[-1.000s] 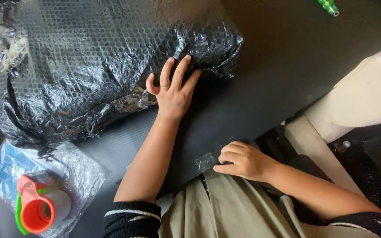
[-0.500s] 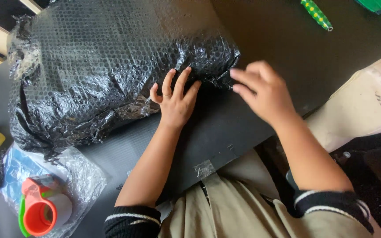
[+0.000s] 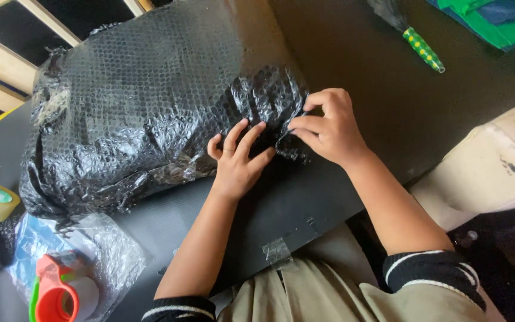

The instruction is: The person wraps a rectangular item with black bubble wrap, folding and tucking the edges by hand. They then use a feather duster to wipe the surface of the wrapped package.

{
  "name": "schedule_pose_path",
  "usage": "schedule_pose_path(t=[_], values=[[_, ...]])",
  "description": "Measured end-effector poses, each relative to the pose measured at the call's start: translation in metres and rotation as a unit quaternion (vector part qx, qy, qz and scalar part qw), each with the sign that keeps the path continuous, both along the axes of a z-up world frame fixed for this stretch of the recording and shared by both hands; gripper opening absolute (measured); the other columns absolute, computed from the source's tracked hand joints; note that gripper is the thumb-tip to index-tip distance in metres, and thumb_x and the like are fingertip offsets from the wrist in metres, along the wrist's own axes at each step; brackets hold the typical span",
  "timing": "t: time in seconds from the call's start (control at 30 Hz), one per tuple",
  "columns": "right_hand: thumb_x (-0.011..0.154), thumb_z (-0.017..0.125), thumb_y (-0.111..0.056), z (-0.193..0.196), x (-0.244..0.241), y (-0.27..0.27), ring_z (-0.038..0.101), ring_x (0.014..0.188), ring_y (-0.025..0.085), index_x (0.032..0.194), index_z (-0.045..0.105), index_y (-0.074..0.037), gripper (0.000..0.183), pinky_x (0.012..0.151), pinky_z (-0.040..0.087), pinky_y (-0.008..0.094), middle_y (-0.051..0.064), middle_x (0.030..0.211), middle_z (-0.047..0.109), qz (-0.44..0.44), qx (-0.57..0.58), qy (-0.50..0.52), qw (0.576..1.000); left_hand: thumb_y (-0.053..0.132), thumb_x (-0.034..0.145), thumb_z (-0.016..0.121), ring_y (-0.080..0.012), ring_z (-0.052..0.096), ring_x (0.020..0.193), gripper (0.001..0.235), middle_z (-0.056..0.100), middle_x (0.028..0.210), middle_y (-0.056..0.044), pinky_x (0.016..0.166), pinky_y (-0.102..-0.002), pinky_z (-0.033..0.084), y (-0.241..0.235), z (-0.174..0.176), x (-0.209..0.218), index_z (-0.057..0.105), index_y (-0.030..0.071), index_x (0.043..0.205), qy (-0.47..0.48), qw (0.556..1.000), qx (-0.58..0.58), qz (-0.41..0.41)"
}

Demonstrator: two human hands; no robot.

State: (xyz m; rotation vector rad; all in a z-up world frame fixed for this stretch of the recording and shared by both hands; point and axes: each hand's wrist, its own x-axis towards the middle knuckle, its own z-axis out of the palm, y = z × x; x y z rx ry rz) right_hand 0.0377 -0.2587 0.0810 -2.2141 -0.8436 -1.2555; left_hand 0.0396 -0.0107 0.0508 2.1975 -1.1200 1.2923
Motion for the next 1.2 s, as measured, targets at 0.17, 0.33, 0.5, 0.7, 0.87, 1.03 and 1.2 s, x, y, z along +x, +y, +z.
schedule_pose_path(t=[0.17,0.33,0.5,0.7,0.87,1.03,1.2], values=[[0.092,0.081,-0.025,0.026,0.004,0.024,0.056,0.104,0.025,0.082,0.071,-0.025,0.014,0.088,0.046,0.042,-0.003,0.097,0.056,0.048,-0.043,-0.018,0.998,0.025,0.105,0.061,-0.0340,0.053,0.134,0.015,0.066,0.139,-0.001,0.105,-0.062,0.017,0.015,0.007,-0.010,0.067,0.030,0.092,0.019,1.000,0.005,-0.013],[0.084,0.088,-0.027,-0.015,0.030,0.031,0.052,0.096,0.023,0.077,0.068,-0.022,0.021,0.082,0.045,0.039,-0.004,0.088,0.049,0.062,-0.029,0.011,0.998,0.027,0.109,0.053,-0.0260,0.055,0.130,0.018,0.069,0.132,0.008,0.104,-0.060,0.019,0.008,-0.014,0.000,0.068,0.029,0.100,0.025,0.999,0.017,0.014],[0.073,0.094,-0.020,-0.049,0.039,0.029,0.055,0.098,0.030,0.090,0.061,-0.018,0.036,0.086,0.048,0.044,0.002,0.100,0.050,0.055,0.087,0.042,0.994,0.026,0.110,0.050,-0.0207,0.054,0.129,0.023,0.070,0.128,0.010,0.104,-0.058,0.019,0.004,-0.026,0.010,0.072,0.032,0.110,-0.007,0.998,0.015,0.058],[0.093,0.079,-0.033,-0.029,0.000,0.023,0.047,0.113,0.027,0.087,0.067,-0.018,0.020,0.097,0.043,0.038,0.006,0.121,0.046,0.033,0.163,0.044,0.985,0.030,0.108,0.058,-0.0215,0.056,0.129,0.016,0.071,0.128,0.008,0.103,-0.058,0.022,0.000,-0.027,0.012,0.074,0.028,0.108,-0.028,0.998,-0.007,0.054],[0.076,0.085,-0.059,-0.047,-0.020,0.023,0.055,0.093,0.027,0.087,0.067,-0.018,0.045,0.083,0.045,0.041,0.004,0.095,0.052,0.025,0.054,0.047,0.997,0.030,0.106,0.062,-0.0213,0.059,0.126,0.013,0.072,0.124,0.007,0.102,-0.057,0.024,0.000,-0.024,0.015,0.074,0.026,0.104,-0.041,0.998,-0.017,0.046],[0.085,0.086,-0.031,-0.065,-0.017,0.038,0.066,0.088,0.027,0.100,0.073,-0.012,0.027,0.075,0.052,0.040,0.006,0.093,0.065,-0.024,0.039,0.028,0.999,0.030,0.104,0.064,-0.0206,0.061,0.124,0.011,0.073,0.122,0.009,0.103,-0.056,0.025,-0.001,-0.023,0.012,0.074,0.026,0.101,-0.038,0.998,-0.016,0.055],[0.089,0.076,-0.013,-0.066,-0.016,0.049,0.062,0.082,0.026,0.093,0.077,-0.015,0.005,0.073,0.052,0.038,0.001,0.087,0.062,-0.029,0.051,0.056,0.997,0.028,0.101,0.066,-0.0199,0.061,0.124,0.010,0.073,0.119,0.010,0.103,-0.055,0.025,0.000,-0.017,0.008,0.073,0.025,0.097,-0.012,0.999,-0.016,0.051]])
